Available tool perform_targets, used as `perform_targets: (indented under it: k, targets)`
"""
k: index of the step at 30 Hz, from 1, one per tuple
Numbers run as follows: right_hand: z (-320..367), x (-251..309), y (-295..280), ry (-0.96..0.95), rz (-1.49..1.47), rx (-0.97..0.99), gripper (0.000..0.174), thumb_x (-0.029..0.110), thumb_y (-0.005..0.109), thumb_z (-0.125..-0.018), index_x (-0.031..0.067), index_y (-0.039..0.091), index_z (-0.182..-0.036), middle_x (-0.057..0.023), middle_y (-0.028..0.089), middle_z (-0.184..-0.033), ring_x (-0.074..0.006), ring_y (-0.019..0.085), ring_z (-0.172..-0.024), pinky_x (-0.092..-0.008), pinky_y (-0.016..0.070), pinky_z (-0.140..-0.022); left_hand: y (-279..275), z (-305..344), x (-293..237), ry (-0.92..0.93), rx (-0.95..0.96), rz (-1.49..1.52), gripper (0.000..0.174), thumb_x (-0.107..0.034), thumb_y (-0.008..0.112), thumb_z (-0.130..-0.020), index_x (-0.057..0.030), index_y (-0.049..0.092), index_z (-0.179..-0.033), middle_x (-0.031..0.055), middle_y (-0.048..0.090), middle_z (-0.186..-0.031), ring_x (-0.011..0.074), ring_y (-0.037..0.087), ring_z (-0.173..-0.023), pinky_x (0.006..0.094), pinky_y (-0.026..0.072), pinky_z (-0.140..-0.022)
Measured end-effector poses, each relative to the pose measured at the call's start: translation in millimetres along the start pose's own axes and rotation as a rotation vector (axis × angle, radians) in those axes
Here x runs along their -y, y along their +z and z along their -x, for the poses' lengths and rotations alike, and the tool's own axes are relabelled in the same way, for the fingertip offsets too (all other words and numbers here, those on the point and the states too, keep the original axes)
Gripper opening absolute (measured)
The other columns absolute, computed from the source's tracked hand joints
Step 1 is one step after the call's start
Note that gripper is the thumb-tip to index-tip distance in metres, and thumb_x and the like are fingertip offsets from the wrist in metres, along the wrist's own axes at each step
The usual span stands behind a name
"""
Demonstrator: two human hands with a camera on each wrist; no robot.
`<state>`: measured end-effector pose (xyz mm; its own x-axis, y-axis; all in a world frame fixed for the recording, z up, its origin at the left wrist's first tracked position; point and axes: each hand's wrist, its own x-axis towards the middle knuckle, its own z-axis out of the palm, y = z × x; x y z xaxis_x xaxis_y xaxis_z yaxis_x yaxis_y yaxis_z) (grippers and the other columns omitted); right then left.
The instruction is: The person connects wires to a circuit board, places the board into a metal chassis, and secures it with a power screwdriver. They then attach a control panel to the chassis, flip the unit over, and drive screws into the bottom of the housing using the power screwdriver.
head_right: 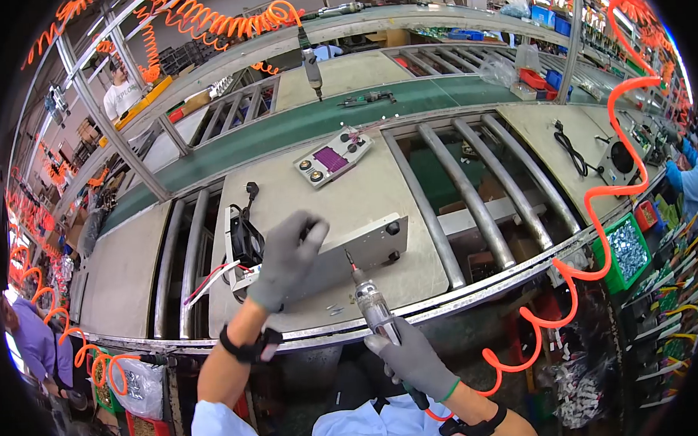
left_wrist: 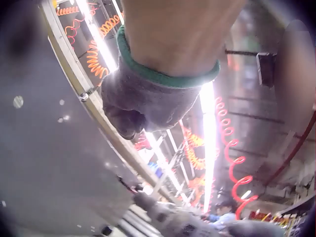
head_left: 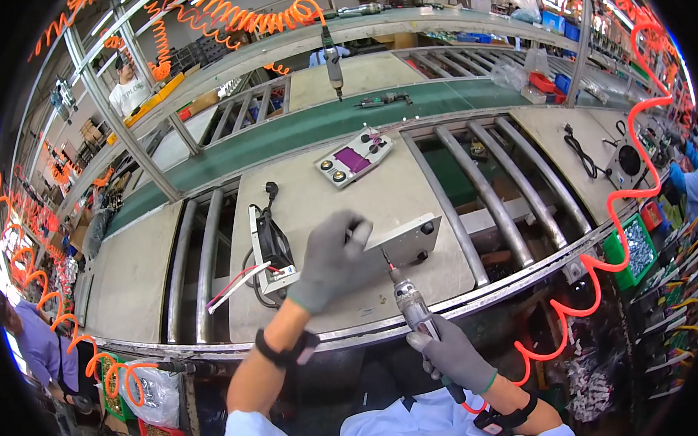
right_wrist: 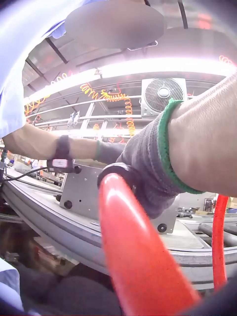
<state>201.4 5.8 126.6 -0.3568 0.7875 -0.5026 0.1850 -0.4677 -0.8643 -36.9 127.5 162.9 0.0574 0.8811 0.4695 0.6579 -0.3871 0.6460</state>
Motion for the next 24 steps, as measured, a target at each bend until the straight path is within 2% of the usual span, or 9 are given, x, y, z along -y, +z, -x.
perform_targets:
  k: [3,6,9,15,18,19,21,23,24]
  targets:
    - [-1,2,-5,0.003,0.027,-0.012,0.042,0.035,0.067,-0.095,0.0017,0.054,-0.118,-0.0025,0.056,-0.078,-0.0084,0.057,-0.055,-0.0260,0.0475,-0.047,8,57,-6,0.073,0.040,-0.074,0.015,-0.016,0.070,-0.092,-0.0032,0.069,-0.099,0.0131,0.068,-0.083,0.0254,0.066,-0.071,0.0352,0.0538,-0.068]
    - [-1,-1,-8,0.003,0.032,-0.016,0.042,0.034,0.068,-0.094,0.0020,0.055,-0.117,-0.0027,0.056,-0.078,-0.0084,0.057,-0.055,-0.0260,0.0473,-0.047,42,96,21,-0.003,0.184,-0.211,0.014,-0.016,0.070,-0.090,-0.0087,0.070,-0.101,0.0128,0.067,-0.089,0.0321,0.068,-0.078,0.0427,0.0547,-0.069]
    - [1,-9,-12,-0.001,0.073,-0.064,0.041,0.033,0.070,-0.093,0.0023,0.055,-0.117,-0.0031,0.057,-0.078,-0.0089,0.057,-0.056,-0.0262,0.0468,-0.047,74,109,47,-0.022,0.255,-0.335,0.010,-0.014,0.066,-0.089,-0.0113,0.071,-0.098,0.0128,0.065,-0.091,0.0345,0.068,-0.082,0.0463,0.0547,-0.069]
    - [16,-20,-24,0.033,0.017,-0.047,0.038,0.027,0.069,-0.093,0.0013,0.055,-0.118,-0.0040,0.057,-0.072,-0.0095,0.057,-0.054,-0.0263,0.0472,-0.047,85,104,66,0.084,0.371,-0.415,0.009,-0.010,0.062,-0.086,-0.0114,0.069,-0.092,0.0121,0.065,-0.089,0.0353,0.067,-0.082,0.0473,0.0545,-0.069]
    - [17,-41,-26,0.035,0.041,-0.060,0.040,0.027,0.071,-0.091,0.0017,0.055,-0.118,-0.0044,0.058,-0.073,-0.0094,0.057,-0.055,-0.0270,0.0475,-0.048,87,102,70,0.129,0.384,-0.454,0.010,-0.009,0.063,-0.086,-0.0100,0.070,-0.093,0.0131,0.067,-0.091,0.0364,0.066,-0.079,0.0458,0.0549,-0.069]
    - [15,-50,-26,0.033,0.056,-0.066,0.040,0.027,0.072,-0.091,0.0019,0.056,-0.118,-0.0044,0.058,-0.074,-0.0093,0.057,-0.056,-0.0273,0.0477,-0.048,87,100,68,0.097,0.298,-0.349,0.009,-0.009,0.063,-0.088,-0.0086,0.070,-0.095,0.0123,0.068,-0.090,0.0333,0.066,-0.077,0.0425,0.0550,-0.067]
    - [15,-69,-27,0.025,0.121,-0.069,0.046,0.036,0.075,-0.088,0.0028,0.059,-0.115,-0.0087,0.062,-0.079,-0.0143,0.061,-0.063,-0.0323,0.0502,-0.056,82,96,55,0.037,0.130,-0.136,0.009,-0.010,0.063,-0.092,-0.0058,0.069,-0.098,0.0109,0.069,-0.089,0.0272,0.067,-0.072,0.0359,0.0551,-0.063]
    - [19,-67,-24,0.092,0.168,-0.052,0.054,0.044,0.078,-0.085,0.0035,0.061,-0.116,-0.0124,0.066,-0.087,-0.0198,0.065,-0.074,-0.0374,0.0524,-0.068,64,93,32,-0.515,0.260,0.369,0.012,-0.012,0.061,-0.097,-0.0033,0.068,-0.102,0.0093,0.070,-0.089,0.0187,0.065,-0.070,0.0280,0.0533,-0.061]
    - [19,-68,-23,0.062,0.182,-0.052,0.054,0.043,0.078,-0.085,0.0036,0.061,-0.116,-0.0124,0.066,-0.088,-0.0200,0.065,-0.076,-0.0374,0.0524,-0.070,58,93,26,-0.793,0.314,0.622,0.014,-0.014,0.060,-0.099,-0.0020,0.067,-0.104,0.0085,0.070,-0.089,0.0144,0.065,-0.069,0.0240,0.0524,-0.060]
